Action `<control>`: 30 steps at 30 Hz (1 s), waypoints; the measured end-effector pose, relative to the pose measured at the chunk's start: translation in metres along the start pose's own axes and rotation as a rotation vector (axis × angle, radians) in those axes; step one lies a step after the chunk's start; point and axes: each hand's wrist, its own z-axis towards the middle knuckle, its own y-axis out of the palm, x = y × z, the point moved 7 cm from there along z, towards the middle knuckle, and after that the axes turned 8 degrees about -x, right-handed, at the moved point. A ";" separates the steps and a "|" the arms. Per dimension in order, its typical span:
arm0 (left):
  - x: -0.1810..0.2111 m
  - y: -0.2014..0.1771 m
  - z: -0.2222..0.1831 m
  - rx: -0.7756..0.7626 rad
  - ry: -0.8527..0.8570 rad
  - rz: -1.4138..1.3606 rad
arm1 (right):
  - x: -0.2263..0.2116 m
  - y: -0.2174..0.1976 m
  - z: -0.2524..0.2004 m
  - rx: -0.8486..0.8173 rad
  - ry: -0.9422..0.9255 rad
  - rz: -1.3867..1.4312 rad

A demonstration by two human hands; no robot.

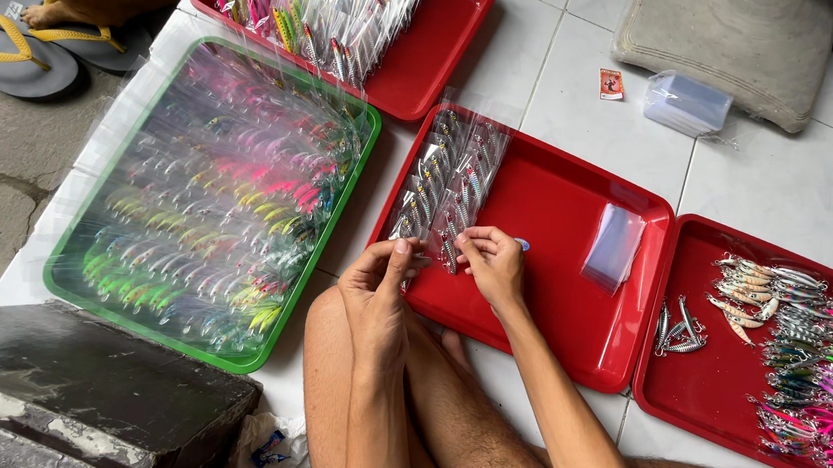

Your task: The person places fishing lures into small plastic sleeves and then arranges the packaged lures into rows within a red tray.

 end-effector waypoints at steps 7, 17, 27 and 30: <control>0.003 0.001 -0.001 -0.009 -0.005 0.007 | -0.003 0.001 -0.008 0.036 -0.071 -0.155; 0.004 -0.005 0.000 0.013 0.015 0.020 | -0.008 0.005 -0.008 0.062 -0.111 -0.165; 0.003 -0.003 0.000 0.009 0.007 0.020 | -0.014 0.008 -0.014 0.058 -0.125 -0.102; 0.000 -0.005 0.001 0.005 0.004 0.030 | -0.014 0.007 -0.016 0.048 -0.135 -0.098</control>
